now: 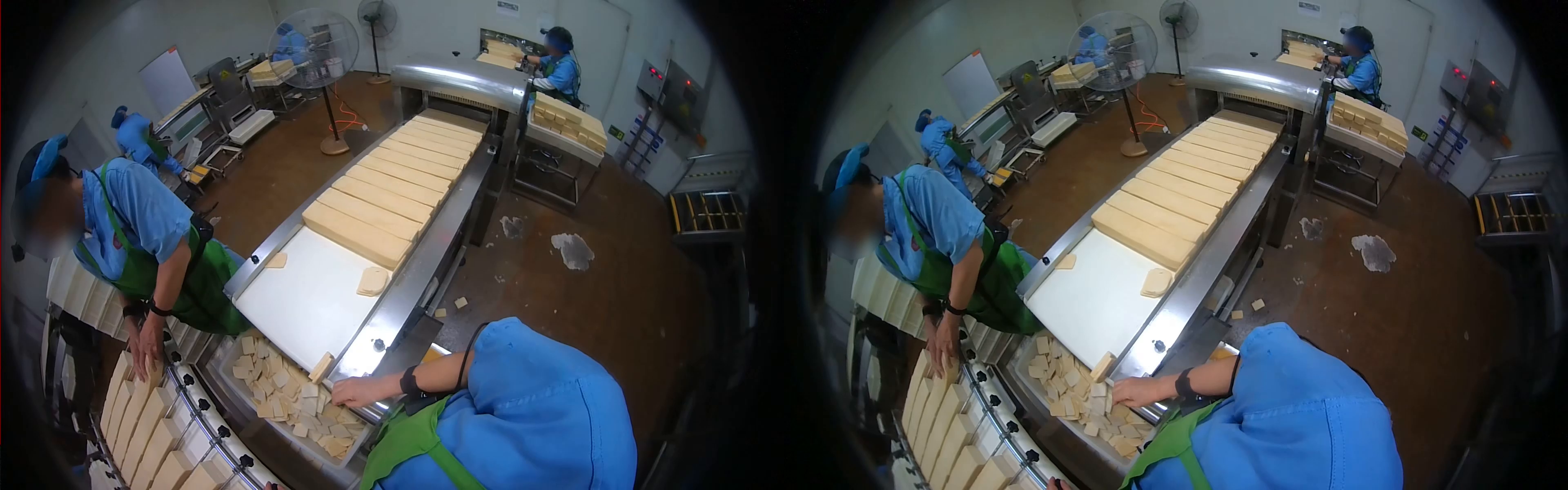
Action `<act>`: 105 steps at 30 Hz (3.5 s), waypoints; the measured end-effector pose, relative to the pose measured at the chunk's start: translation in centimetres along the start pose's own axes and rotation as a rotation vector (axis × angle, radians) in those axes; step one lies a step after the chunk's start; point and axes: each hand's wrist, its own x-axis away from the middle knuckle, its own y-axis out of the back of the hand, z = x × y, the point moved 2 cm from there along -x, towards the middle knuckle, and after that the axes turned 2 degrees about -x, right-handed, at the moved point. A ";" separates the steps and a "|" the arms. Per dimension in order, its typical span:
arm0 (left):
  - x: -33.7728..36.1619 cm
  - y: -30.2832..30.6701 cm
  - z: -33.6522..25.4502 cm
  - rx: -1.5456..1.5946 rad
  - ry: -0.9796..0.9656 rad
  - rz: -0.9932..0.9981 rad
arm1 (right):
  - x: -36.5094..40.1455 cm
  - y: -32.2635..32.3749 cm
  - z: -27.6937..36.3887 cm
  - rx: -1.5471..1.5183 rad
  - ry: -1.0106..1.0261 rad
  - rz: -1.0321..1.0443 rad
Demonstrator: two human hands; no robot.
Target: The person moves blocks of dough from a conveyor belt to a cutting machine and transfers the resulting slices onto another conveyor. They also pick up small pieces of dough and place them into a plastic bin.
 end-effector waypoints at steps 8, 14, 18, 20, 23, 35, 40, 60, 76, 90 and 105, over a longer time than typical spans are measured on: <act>-0.1 0.5 -0.8 -0.012 0.008 0.005 | 0.4 -0.2 -0.7 0.028 -0.010 0.012; 0.0 0.6 -1.1 0.004 0.007 0.006 | 0.5 0.4 -0.3 0.014 -0.027 0.030; 0.0 0.7 -1.2 0.002 0.019 0.027 | 0.5 0.4 -0.3 0.002 0.000 0.003; 0.0 0.9 -1.6 0.004 0.030 0.020 | 0.7 0.5 -0.4 0.010 0.006 0.001; -0.2 1.0 -2.1 0.019 0.040 0.015 | 0.8 0.7 -0.2 -0.001 -0.017 0.010; 0.2 1.1 -1.9 0.043 0.058 0.033 | 1.0 1.1 -0.2 -0.020 -0.008 0.001; 0.4 1.0 -2.2 0.025 0.038 0.024 | 1.0 1.8 0.6 -0.009 0.021 -0.056; 2.2 1.3 -2.1 -0.043 0.183 0.088 | 1.4 2.1 0.1 -0.038 -0.011 -0.030; 1.2 2.1 -5.3 -0.100 0.059 0.018 | 5.5 17.2 -1.9 0.351 -0.337 -0.867; -20.6 -17.4 -30.6 0.494 -0.382 0.269 | 4.9 25.1 -4.4 0.699 -0.967 -0.543; -37.8 -34.6 -44.3 -0.047 -0.346 0.449 | 5.2 25.4 -5.2 0.571 -0.892 -0.455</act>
